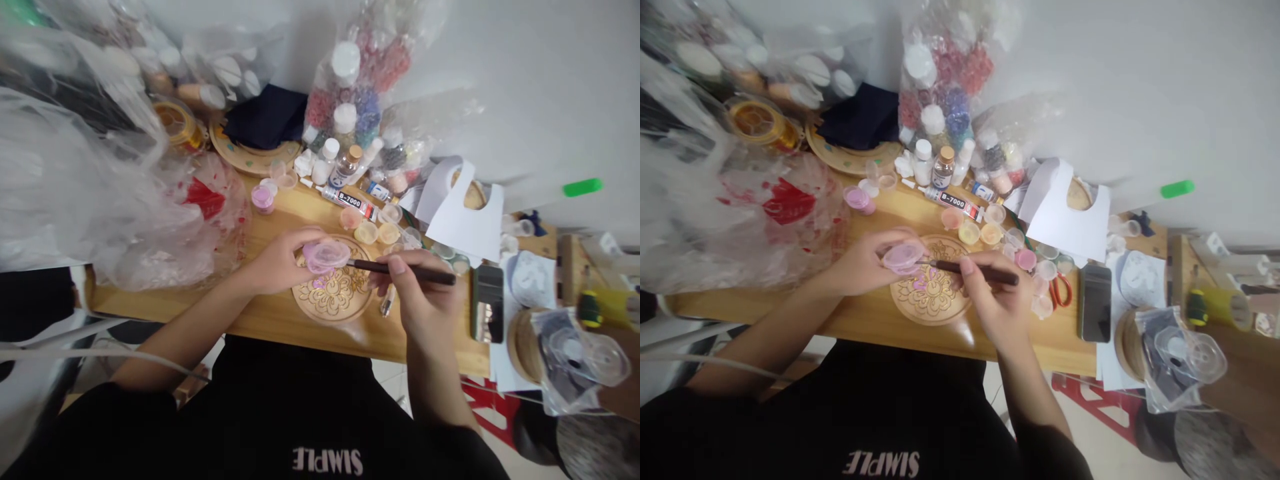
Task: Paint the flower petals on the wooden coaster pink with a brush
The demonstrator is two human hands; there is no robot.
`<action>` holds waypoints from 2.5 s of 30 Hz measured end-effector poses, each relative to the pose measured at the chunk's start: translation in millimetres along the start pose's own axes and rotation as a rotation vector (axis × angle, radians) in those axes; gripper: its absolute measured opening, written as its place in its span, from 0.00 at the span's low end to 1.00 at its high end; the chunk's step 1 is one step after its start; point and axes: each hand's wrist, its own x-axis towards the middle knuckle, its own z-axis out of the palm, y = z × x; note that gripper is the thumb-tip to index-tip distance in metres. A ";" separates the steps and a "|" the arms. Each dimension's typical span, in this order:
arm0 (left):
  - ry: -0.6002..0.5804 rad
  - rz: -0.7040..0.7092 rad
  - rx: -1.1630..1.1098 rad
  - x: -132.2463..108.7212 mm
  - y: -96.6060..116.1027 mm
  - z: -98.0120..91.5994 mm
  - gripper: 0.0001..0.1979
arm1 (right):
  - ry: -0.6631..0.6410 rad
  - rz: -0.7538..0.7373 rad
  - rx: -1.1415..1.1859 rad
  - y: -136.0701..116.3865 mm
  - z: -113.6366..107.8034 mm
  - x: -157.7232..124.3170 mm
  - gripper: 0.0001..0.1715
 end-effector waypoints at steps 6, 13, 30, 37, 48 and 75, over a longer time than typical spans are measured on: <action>0.030 -0.036 0.008 -0.2 -0.9 0.7 0.13 | 0.094 0.190 0.307 20.8 8.9 3.8 0.14; 0.044 0.014 0.021 -0.9 -8.5 1.6 0.14 | 0.172 0.229 0.400 29.8 8.9 1.2 0.13; 0.215 0.072 0.120 6.7 -12.4 -3.1 0.07 | 0.365 0.242 0.230 44.0 -21.6 -34.1 0.12; 0.180 -0.003 0.110 6.3 -8.5 -2.0 0.07 | 0.320 0.181 0.111 48.7 -18.8 -41.4 0.10; 0.195 0.015 0.111 6.1 -7.9 -0.9 0.08 | 0.153 0.077 -0.145 32.9 -24.6 -52.3 0.04; 0.179 0.017 0.130 5.0 -10.1 -1.8 0.16 | 0.147 0.045 -0.139 34.4 -25.6 -54.0 0.03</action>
